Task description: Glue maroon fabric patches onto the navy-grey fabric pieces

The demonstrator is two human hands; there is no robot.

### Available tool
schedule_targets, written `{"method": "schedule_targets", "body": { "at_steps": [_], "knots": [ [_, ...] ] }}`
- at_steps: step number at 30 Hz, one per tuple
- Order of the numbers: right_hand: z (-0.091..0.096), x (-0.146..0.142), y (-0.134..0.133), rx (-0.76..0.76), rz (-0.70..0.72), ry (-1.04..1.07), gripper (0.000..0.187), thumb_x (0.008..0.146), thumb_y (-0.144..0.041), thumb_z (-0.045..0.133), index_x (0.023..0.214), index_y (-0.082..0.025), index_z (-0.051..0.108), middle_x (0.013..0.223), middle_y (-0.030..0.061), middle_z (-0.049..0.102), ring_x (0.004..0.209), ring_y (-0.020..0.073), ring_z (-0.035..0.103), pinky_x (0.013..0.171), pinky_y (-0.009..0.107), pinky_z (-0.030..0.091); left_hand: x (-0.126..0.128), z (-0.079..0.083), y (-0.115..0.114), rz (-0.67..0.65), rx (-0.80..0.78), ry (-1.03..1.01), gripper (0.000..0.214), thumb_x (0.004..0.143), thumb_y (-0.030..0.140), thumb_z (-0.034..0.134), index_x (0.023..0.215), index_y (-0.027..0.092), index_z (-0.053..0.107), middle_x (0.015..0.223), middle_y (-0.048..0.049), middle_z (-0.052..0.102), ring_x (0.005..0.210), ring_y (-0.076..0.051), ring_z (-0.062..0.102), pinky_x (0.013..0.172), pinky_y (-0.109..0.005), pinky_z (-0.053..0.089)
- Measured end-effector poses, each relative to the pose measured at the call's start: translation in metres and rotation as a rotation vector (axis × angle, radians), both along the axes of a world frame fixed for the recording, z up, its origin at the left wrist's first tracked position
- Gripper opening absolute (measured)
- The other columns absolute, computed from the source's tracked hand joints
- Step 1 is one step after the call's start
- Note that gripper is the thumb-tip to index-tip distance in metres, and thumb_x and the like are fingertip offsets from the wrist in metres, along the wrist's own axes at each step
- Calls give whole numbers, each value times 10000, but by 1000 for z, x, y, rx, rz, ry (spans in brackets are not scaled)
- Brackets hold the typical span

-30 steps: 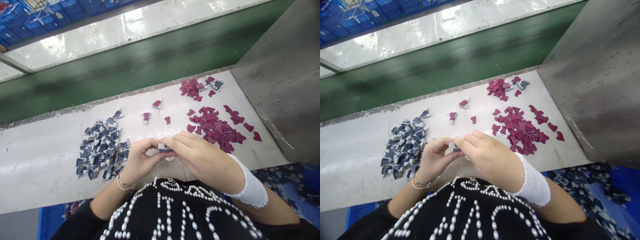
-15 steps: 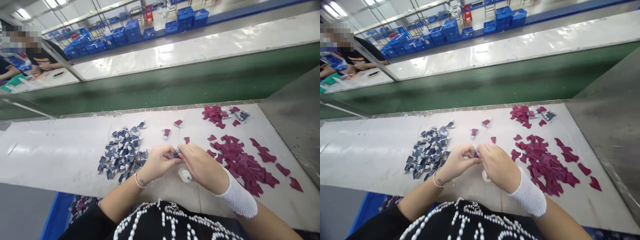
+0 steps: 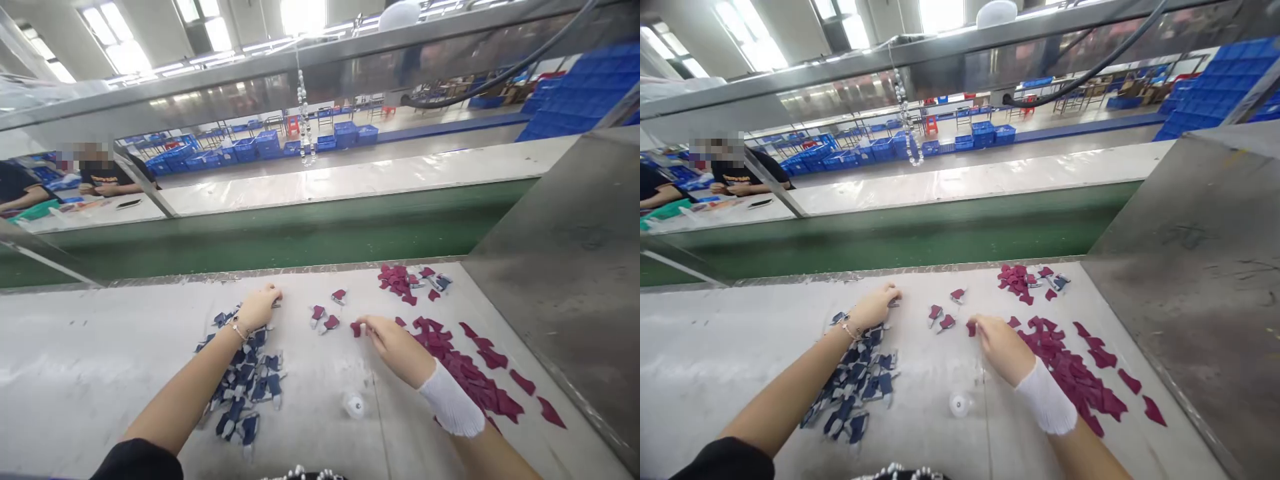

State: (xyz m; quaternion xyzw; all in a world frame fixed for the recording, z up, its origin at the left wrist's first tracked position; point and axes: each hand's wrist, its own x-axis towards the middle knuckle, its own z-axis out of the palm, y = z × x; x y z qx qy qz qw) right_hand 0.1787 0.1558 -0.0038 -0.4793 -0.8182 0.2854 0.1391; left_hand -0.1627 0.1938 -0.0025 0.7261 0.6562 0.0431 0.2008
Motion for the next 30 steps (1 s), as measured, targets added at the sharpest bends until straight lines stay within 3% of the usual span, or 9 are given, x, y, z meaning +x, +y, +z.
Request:
{"method": "schedule_targets", "body": {
  "at_steps": [4, 6, 10, 13, 15, 17, 23, 27, 30],
  "knots": [
    [-17, -5, -6, 26, 1, -93, 306, 926, -157, 563, 1228, -177, 609, 1304, 98, 607, 1220, 265, 543, 1041, 484, 421, 4, -6, 9, -42, -22, 101, 271, 930, 308, 611, 1145, 144, 605, 1211, -92, 606, 1051, -223, 616, 905, -440, 534],
    [-25, -13, -6, 23, 6, -129, 228, 929, -232, 615, 1149, -173, 633, 1258, 79, 619, 1167, 249, 573, 995, 487, 461, 11, -4, 12, -59, -19, 111, 287, 934, 316, 606, 1163, 143, 600, 1221, -96, 605, 1051, -224, 621, 901, -440, 540],
    [-25, 4, -19, -29, -23, -154, 90, 934, -166, 577, 918, -138, 662, 1012, 68, 671, 1009, 225, 622, 919, 463, 494, 25, 3, 6, -95, -14, 66, 234, 923, 299, 621, 1088, 134, 628, 1155, -85, 638, 1023, -213, 630, 914, -439, 528],
    [-16, 31, -45, -82, -64, -86, 228, 864, -58, 538, 1036, -134, 666, 1147, 166, 638, 1167, 313, 540, 1027, 557, 386, 32, 9, -10, -84, 9, -27, 169, 863, 240, 668, 1006, 151, 657, 1058, -87, 674, 1031, -244, 620, 943, -438, 490],
    [-11, 36, -64, -159, -24, 10, 412, 805, -133, 642, 1214, -181, 617, 1310, 157, 584, 1280, 334, 467, 1104, 549, 328, 38, 13, -27, -54, 27, -125, 191, 837, 251, 674, 1017, 190, 665, 1050, -85, 690, 1019, -267, 620, 914, -417, 487],
    [-12, 27, -78, -268, 56, 129, 563, 757, -253, 736, 1297, -240, 574, 1360, 97, 583, 1295, 306, 486, 1119, 477, 366, 47, 17, -47, -20, 26, -246, 214, 835, 324, 675, 1025, 226, 672, 1041, -61, 707, 947, -258, 638, 846, -384, 504],
    [-21, -5, -89, -469, 60, 400, 390, 950, -379, 520, 1313, -236, 499, 1232, 73, 658, 1137, 235, 622, 999, 400, 494, 88, 7, -100, 182, -8, -653, 308, 778, 430, 743, 986, 206, 707, 994, -65, 742, 863, -224, 679, 786, -343, 555],
    [3, 19, -79, -540, -67, 482, 514, 985, -439, 450, 1431, -247, 280, 1052, 54, 696, 849, 207, 681, 816, 390, 559, 105, -5, -110, 317, -68, -958, 350, 714, 395, 805, 964, 172, 700, 1005, -89, 742, 957, -248, 689, 836, -361, 581],
    [25, 38, -68, -517, -130, 565, 440, 929, -434, 568, 1324, -262, 477, 1089, 55, 694, 941, 221, 669, 884, 394, 538, 111, -11, -107, 336, -162, -1143, 344, 733, 399, 794, 979, 173, 712, 1202, -117, 687, 1078, -268, 660, 879, -379, 585]
  ]
}}
